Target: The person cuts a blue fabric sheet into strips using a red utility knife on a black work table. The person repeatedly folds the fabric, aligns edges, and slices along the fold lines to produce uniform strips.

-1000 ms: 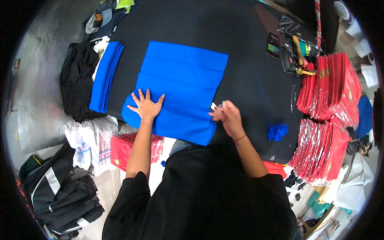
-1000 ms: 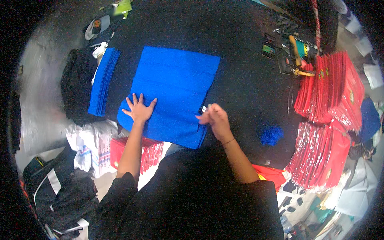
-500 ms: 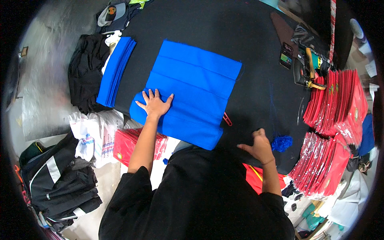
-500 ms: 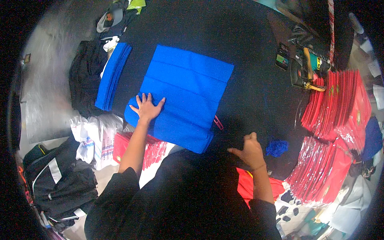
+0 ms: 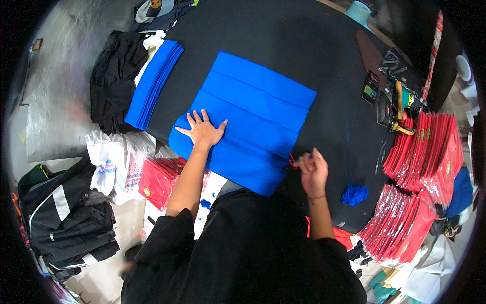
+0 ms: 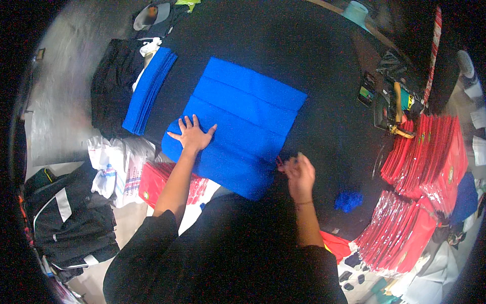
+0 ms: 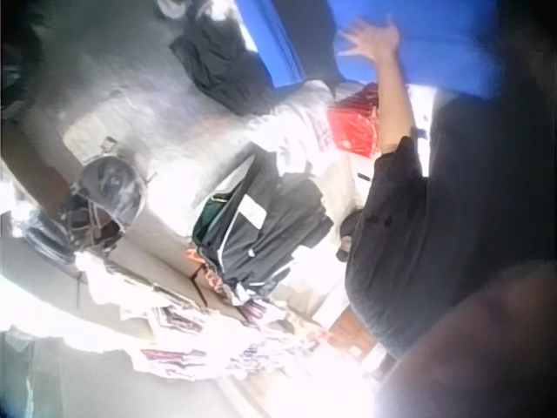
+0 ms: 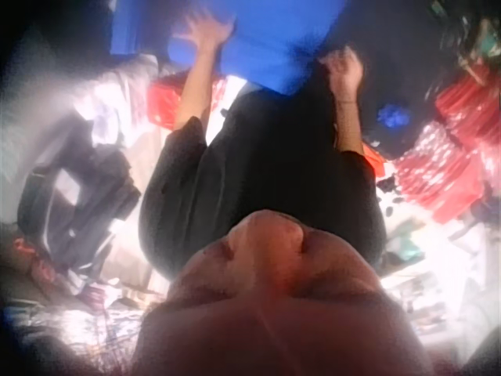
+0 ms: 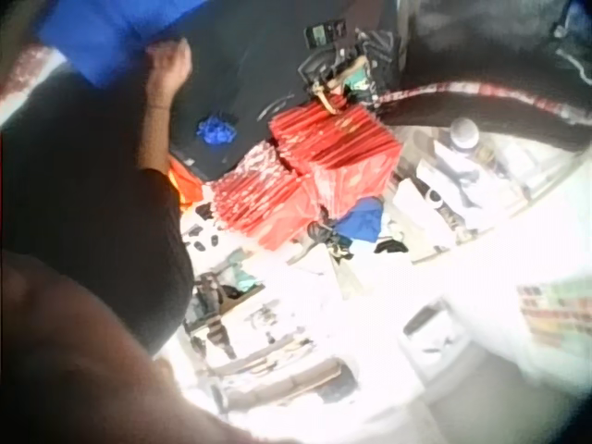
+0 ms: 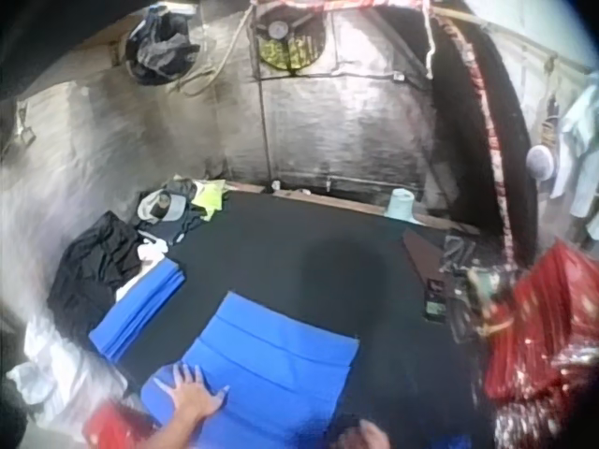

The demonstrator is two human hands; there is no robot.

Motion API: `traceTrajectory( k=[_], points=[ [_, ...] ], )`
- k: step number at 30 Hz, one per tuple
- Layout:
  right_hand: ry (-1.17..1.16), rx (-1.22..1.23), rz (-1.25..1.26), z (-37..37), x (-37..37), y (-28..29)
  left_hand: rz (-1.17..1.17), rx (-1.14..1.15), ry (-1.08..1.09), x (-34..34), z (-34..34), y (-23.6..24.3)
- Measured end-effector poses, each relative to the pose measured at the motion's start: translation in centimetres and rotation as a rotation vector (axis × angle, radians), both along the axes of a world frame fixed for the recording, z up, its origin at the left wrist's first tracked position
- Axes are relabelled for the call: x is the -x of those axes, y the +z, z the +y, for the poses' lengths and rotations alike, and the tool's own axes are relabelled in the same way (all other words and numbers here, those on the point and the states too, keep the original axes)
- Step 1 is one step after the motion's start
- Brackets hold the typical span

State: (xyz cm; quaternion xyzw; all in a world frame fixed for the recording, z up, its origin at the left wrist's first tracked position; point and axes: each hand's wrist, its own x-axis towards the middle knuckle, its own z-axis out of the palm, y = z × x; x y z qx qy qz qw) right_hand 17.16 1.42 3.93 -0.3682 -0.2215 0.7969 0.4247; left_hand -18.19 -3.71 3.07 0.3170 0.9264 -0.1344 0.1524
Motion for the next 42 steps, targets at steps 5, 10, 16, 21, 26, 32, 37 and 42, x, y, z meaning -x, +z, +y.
traceTrajectory(
  k=[5,10,16,21,26,32,37,42],
  points=[
    [-0.360,0.122,-0.097,-0.2,-13.3,1.9,-0.036,0.036,0.020,-0.4,0.3,0.8],
    [0.049,-0.519,-1.117,-1.3,-12.3,3.9,-0.028,0.004,0.010,-0.2,0.4,0.3],
    [1.050,-0.924,-1.342,-0.2,-7.9,4.7,0.011,-0.017,-0.069,0.1,-0.2,1.4],
    [0.585,-0.835,-0.554,1.8,-1.1,2.8,-0.032,-0.019,-0.034,0.0,-0.8,1.5],
    [0.179,-0.061,-0.033,0.8,1.2,-1.0,-0.034,-0.009,-0.052,0.1,-0.6,0.7],
    [-0.188,0.119,-0.144,0.5,-15.1,2.1,-0.045,-0.006,-0.022,-0.1,-0.9,0.7],
    [0.246,-0.569,-1.249,-0.9,-13.5,2.2,-0.042,0.004,-0.030,0.0,-0.4,0.9],
    [1.253,-0.678,-1.693,-0.6,-6.6,5.2,-0.034,0.000,-0.033,0.1,-0.7,0.6]
  ],
)
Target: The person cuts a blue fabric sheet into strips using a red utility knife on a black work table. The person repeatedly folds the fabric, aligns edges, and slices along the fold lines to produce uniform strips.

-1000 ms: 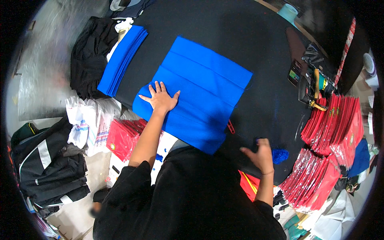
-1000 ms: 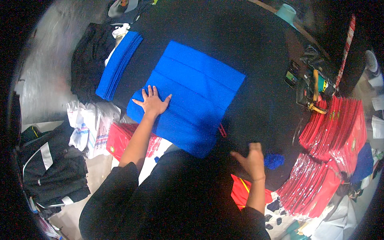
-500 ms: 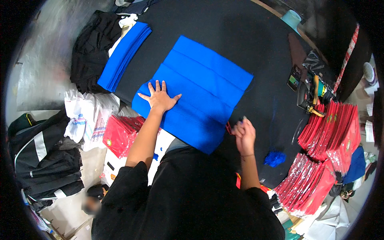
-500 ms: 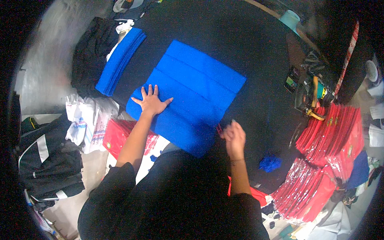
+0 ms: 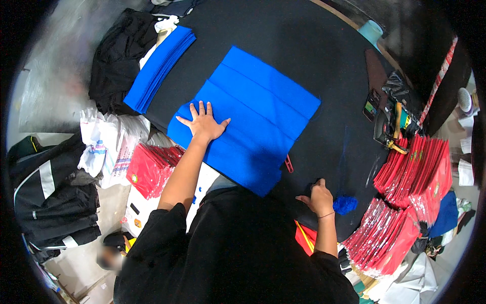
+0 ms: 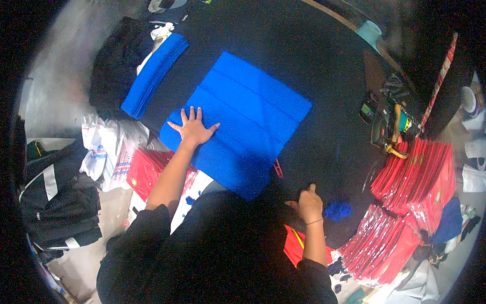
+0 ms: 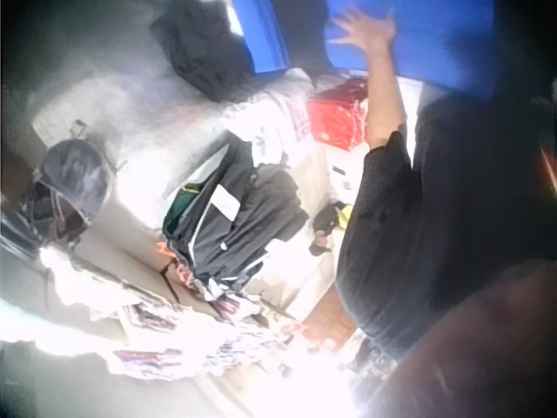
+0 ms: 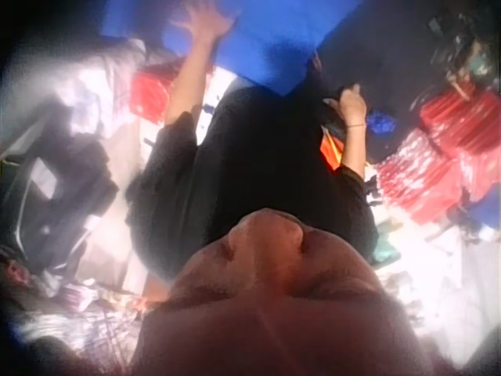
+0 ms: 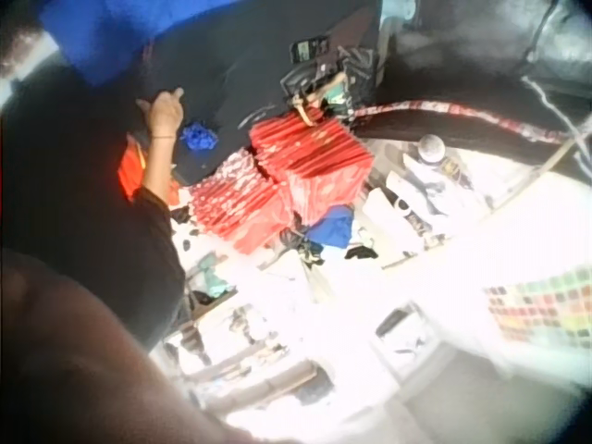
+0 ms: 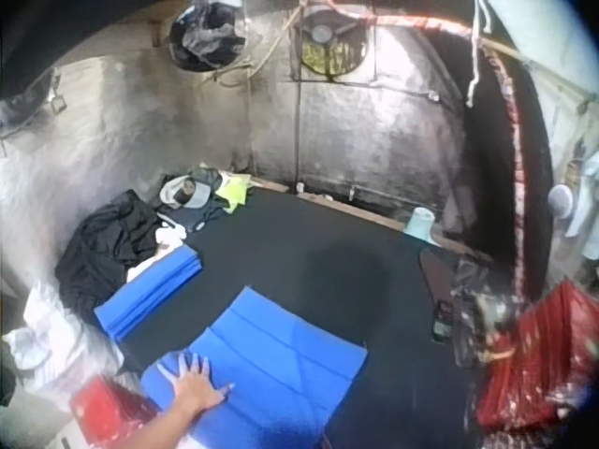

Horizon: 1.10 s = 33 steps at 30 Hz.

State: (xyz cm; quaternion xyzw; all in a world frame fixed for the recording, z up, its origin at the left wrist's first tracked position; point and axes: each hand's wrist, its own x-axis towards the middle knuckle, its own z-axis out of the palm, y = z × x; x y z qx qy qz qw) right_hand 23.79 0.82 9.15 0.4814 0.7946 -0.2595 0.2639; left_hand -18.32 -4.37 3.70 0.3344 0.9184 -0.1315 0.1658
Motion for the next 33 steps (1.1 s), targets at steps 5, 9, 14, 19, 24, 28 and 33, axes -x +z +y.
traceTrajectory(
  k=[5,9,14,19,24,28,33],
  points=[
    [-0.106,0.248,1.049,3.1,1.9,-2.5,0.024,-0.011,-0.006,-0.2,0.0,0.2],
    [-0.728,0.720,1.613,2.0,7.5,-5.1,0.030,-0.043,-0.016,-0.2,-0.1,0.1],
    [-1.150,0.828,1.574,1.0,4.5,-6.8,0.019,-0.071,-0.005,-0.2,-0.2,0.1],
    [-1.334,0.610,1.507,0.9,-4.6,-5.8,0.009,-0.075,0.008,-0.3,-0.3,0.3],
    [-1.208,0.126,1.181,1.2,-7.0,-5.0,0.006,-0.073,0.011,-0.2,-0.3,0.2],
    [-0.328,-0.277,0.600,-0.6,-1.7,-4.2,0.003,-0.074,-0.001,-0.1,-0.1,0.1],
    [0.009,0.080,0.522,1.7,0.6,-2.2,-0.028,-0.022,-0.013,-0.2,-0.2,0.9]
  ],
)
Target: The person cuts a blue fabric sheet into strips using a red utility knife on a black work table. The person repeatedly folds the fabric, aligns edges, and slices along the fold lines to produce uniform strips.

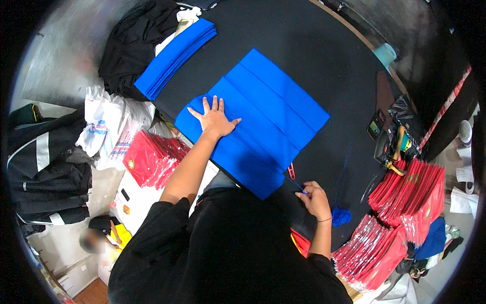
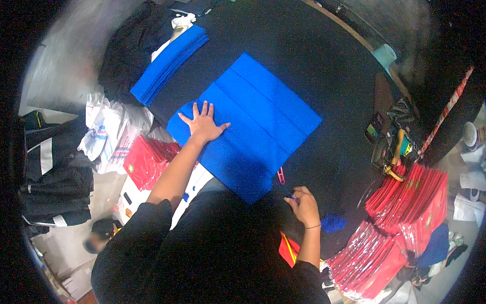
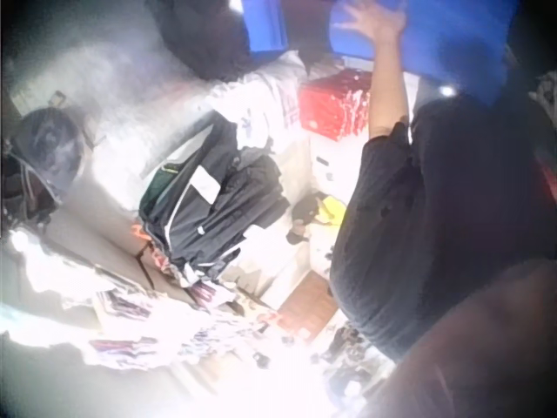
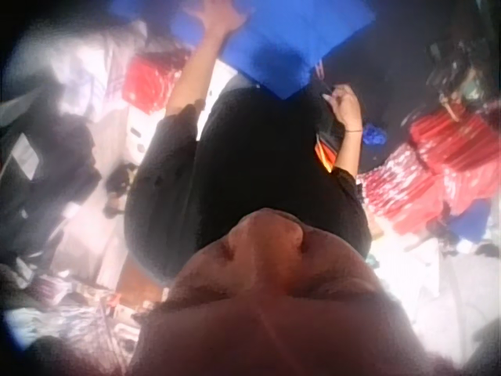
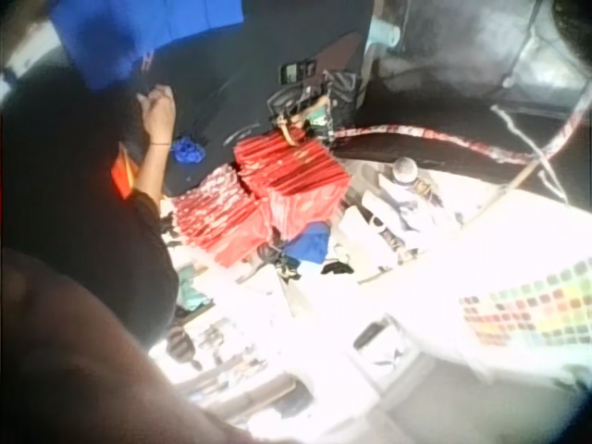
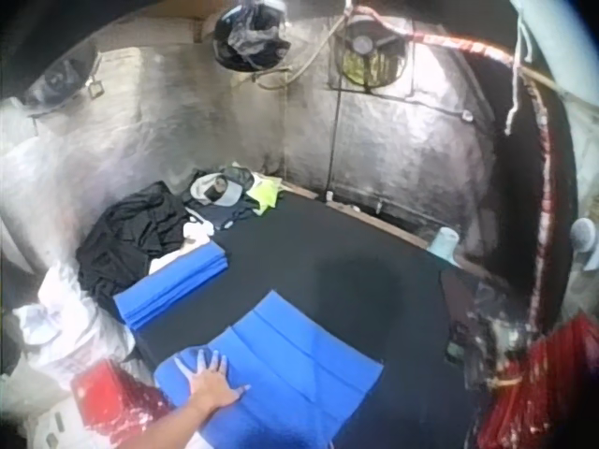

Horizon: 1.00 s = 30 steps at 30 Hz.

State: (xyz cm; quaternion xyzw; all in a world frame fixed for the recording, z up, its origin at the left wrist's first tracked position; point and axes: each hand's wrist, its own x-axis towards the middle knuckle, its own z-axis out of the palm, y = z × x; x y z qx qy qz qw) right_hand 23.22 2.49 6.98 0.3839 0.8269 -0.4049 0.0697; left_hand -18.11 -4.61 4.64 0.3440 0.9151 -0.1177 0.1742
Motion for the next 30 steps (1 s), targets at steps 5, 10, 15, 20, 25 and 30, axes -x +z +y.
traceTrajectory(
  k=[5,10,15,20,25,30],
  points=[
    [-0.289,0.360,0.852,1.1,5.6,-1.7,0.010,-0.008,0.001,0.2,0.1,-0.7],
    [-0.865,0.966,1.236,0.4,9.1,-3.7,-0.005,0.044,0.002,0.3,0.2,-0.5],
    [-0.951,0.898,1.039,0.0,3.2,-2.9,-0.029,0.081,0.012,0.2,0.5,-0.2],
    [-1.037,0.822,1.038,-0.9,-1.6,-1.7,-0.047,0.098,0.006,0.1,0.8,0.6],
    [-1.078,0.763,1.023,-1.0,-4.5,0.2,-0.036,0.077,0.018,0.3,0.6,0.0],
    [-1.138,0.697,1.002,-1.0,-7.3,1.1,-0.025,0.062,0.018,0.3,0.6,-0.2]
  ],
)
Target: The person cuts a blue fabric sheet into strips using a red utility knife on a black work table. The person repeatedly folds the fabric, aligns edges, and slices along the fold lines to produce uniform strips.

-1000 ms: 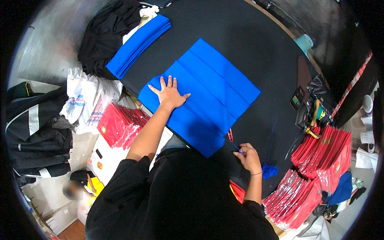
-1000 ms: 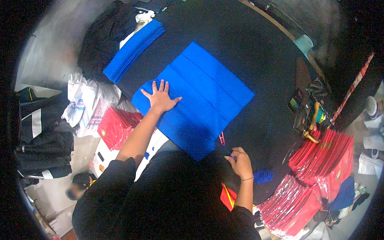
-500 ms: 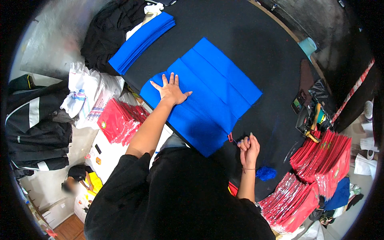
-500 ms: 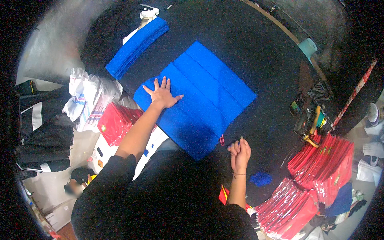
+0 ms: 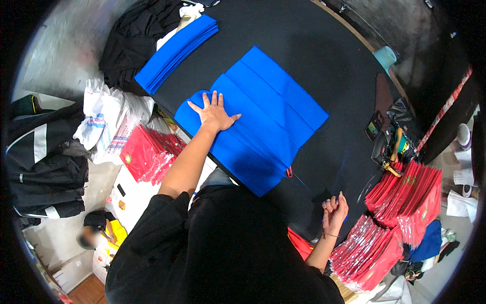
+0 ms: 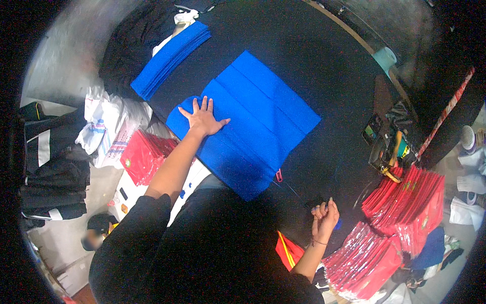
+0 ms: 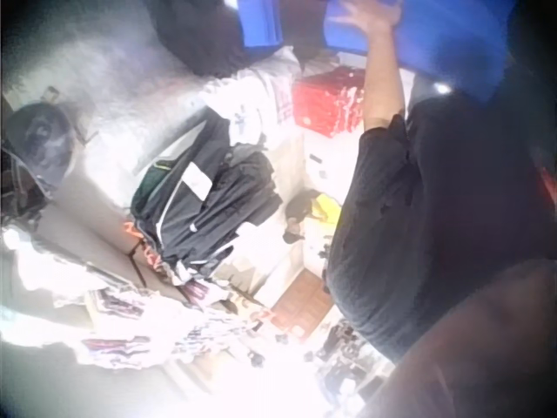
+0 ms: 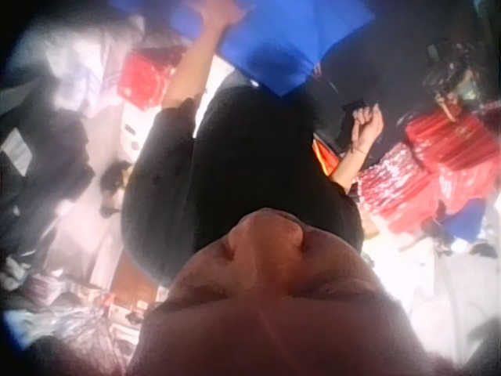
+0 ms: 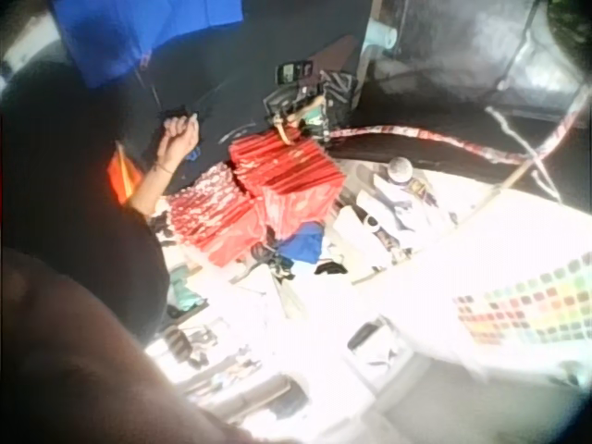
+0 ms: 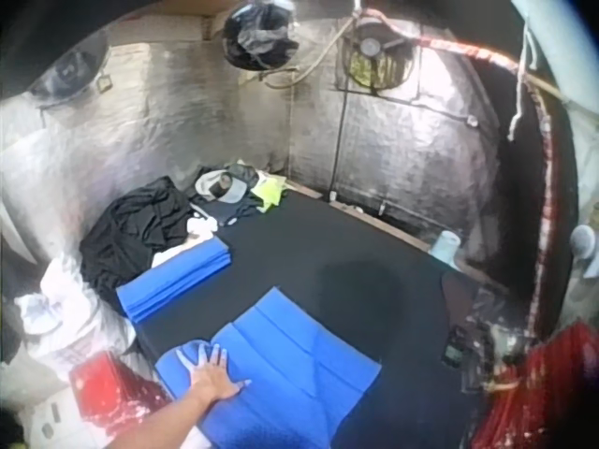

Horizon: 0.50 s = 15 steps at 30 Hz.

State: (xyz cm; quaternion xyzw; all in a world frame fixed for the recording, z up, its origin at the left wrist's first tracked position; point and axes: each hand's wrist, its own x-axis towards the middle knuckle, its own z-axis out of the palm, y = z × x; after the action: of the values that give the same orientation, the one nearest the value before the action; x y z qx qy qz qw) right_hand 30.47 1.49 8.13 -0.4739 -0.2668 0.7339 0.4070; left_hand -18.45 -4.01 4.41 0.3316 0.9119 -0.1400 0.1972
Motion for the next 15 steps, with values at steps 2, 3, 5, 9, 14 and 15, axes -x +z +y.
traceTrajectory(
  k=[2,3,5,9,14,15],
  points=[
    [-0.017,0.004,-0.018,0.1,-0.9,0.3,0.004,-0.010,0.000,-0.1,0.0,0.1],
    [-0.025,0.003,-0.026,0.1,-1.3,0.4,0.006,-0.010,0.001,-0.1,0.0,0.0],
    [-0.037,-0.008,-0.043,0.2,-1.6,0.7,0.011,-0.012,0.003,0.0,-0.1,-0.1],
    [-0.059,0.011,-0.073,0.3,-2.6,0.7,0.011,-0.004,0.004,0.0,0.0,0.0],
    [-0.063,0.012,-0.097,0.0,-3.0,0.6,0.014,-0.005,0.005,0.0,-0.3,-0.2],
    [-0.060,0.012,-0.104,0.0,-3.1,0.4,0.015,-0.022,0.003,0.0,-0.3,-0.2]
  ],
)
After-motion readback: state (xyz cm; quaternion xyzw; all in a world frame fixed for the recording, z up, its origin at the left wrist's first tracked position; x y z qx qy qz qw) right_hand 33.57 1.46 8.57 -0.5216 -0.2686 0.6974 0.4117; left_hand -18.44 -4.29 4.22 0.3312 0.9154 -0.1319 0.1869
